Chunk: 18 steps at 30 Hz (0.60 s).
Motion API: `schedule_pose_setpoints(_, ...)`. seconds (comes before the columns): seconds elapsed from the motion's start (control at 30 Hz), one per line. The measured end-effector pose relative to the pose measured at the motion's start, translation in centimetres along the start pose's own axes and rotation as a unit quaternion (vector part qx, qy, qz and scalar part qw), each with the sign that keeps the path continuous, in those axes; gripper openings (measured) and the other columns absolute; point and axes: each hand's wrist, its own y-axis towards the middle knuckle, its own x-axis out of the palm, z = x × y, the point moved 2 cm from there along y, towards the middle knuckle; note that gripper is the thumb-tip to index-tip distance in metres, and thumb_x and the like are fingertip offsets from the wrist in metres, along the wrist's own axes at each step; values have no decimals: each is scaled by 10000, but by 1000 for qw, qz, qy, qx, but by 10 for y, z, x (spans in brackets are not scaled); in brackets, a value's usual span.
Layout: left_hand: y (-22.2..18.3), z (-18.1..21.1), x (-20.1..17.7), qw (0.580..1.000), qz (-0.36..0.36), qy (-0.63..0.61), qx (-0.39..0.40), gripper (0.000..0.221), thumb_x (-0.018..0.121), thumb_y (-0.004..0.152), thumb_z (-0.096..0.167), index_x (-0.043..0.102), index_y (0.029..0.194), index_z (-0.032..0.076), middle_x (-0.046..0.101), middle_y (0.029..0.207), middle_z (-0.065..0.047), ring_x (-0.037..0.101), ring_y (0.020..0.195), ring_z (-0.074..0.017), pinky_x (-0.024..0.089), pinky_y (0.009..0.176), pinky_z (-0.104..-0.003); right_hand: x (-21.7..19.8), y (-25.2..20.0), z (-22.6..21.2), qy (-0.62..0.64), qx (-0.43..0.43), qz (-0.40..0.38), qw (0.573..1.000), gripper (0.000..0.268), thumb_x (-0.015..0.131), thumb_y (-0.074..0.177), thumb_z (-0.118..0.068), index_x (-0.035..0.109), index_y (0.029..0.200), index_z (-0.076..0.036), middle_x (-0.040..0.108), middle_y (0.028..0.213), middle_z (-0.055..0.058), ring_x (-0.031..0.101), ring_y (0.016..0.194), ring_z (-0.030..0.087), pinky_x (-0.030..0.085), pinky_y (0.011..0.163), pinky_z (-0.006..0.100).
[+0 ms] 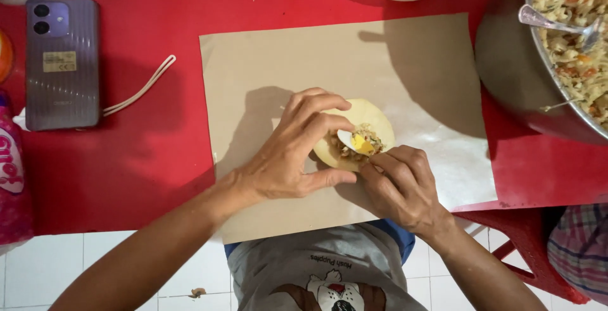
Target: Filling pastry dough with a vegetable and meat mixture and a piece of boiled egg, then folding and sealing the edges by hand.
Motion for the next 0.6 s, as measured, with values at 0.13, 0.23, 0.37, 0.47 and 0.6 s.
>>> schedule_pose_setpoints(0.13,-2,-2,1,995,-55,75,45,617,902,799,282,623,1286,25,566,1358,-204,472,1365,-446,407,1130,-604,2,7,-2,23,37,29,999,140,787,864,85,728,768,1,733,912,212,659,738,329,598,676,451)
schedule_pose_setpoints(0.23,-3,5,-1,983,-54,142,100,438,829,889,171,656,1236,-32,606,1366,-208,507,1371,-428,390,1146,-567,2,9,0,59,68,18,996,108,743,907,61,703,812,31,748,986,231,701,785,391,629,751,509)
schedule_pose_setpoints(0.37,-10,-1,9,983,-27,143,112,327,752,959,89,680,1258,-24,673,1262,-190,605,1273,-391,413,1143,-566,4,8,0,79,75,14,994,87,725,914,73,701,835,47,753,983,232,721,783,400,636,765,518)
schedule_pose_setpoints(0.47,-12,-2,10,979,-17,163,121,304,724,979,117,698,1263,13,697,1239,-152,616,1278,-362,377,1161,-587,6,6,0,69,90,18,993,63,763,895,62,728,853,31,756,944,213,715,763,380,632,781,537)
schedule_pose_setpoints(0.6,-10,-4,12,974,4,186,131,318,719,982,257,732,1230,59,700,1243,-136,597,1284,-375,384,1132,-629,8,5,1,55,94,30,994,63,760,915,38,735,860,16,764,930,188,720,774,355,626,822,533)
